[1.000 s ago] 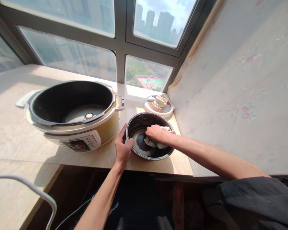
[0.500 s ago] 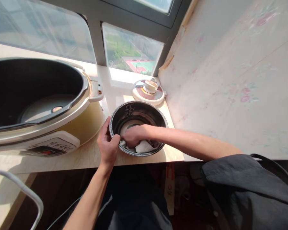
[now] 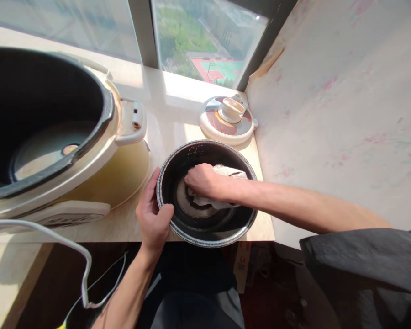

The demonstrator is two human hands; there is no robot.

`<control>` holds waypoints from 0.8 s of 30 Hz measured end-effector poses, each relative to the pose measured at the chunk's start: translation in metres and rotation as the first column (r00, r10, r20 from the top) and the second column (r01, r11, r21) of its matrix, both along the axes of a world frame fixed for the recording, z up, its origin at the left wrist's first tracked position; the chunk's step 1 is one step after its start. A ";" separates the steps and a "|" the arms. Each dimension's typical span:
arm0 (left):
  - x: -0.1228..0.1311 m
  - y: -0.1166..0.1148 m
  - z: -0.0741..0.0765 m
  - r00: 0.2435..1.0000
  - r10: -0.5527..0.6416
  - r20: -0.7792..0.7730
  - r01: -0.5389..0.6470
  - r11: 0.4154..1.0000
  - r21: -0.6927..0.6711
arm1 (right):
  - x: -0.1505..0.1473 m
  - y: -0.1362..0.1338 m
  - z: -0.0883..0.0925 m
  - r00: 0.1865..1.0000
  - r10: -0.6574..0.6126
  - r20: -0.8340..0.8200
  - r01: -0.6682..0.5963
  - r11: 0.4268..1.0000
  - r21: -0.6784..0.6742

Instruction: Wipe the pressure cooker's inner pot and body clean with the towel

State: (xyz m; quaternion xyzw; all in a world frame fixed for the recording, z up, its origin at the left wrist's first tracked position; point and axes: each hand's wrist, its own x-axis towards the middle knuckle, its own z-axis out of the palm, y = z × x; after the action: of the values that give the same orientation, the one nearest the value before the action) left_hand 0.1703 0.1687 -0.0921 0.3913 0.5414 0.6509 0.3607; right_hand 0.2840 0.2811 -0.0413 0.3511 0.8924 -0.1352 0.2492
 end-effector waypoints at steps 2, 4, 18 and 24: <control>0.001 0.000 -0.001 1.000 0.007 0.000 -0.007 1.000 0.004 | -0.006 -0.005 0.001 0.998 0.064 -0.015 -0.064 0.998 0.019; 0.002 0.000 -0.004 1.000 0.015 0.014 -0.015 1.000 0.011 | -0.011 -0.009 0.003 0.993 0.089 -0.081 -0.089 0.996 -0.003; 0.001 -0.001 -0.011 0.990 -0.114 0.080 0.110 0.993 0.044 | 0.021 0.007 0.026 0.854 -0.440 -0.277 0.274 0.834 -0.480; -0.021 -0.007 -0.019 0.933 -0.357 0.047 0.347 0.927 0.139 | 0.051 -0.014 0.078 0.511 -0.661 -0.550 0.361 0.745 -0.561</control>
State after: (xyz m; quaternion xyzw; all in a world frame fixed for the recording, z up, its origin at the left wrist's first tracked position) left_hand 0.1497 0.1619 -0.1106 0.4809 0.4059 0.6228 0.4649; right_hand 0.3347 0.2670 0.0364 0.4657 0.7227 -0.4982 -0.1124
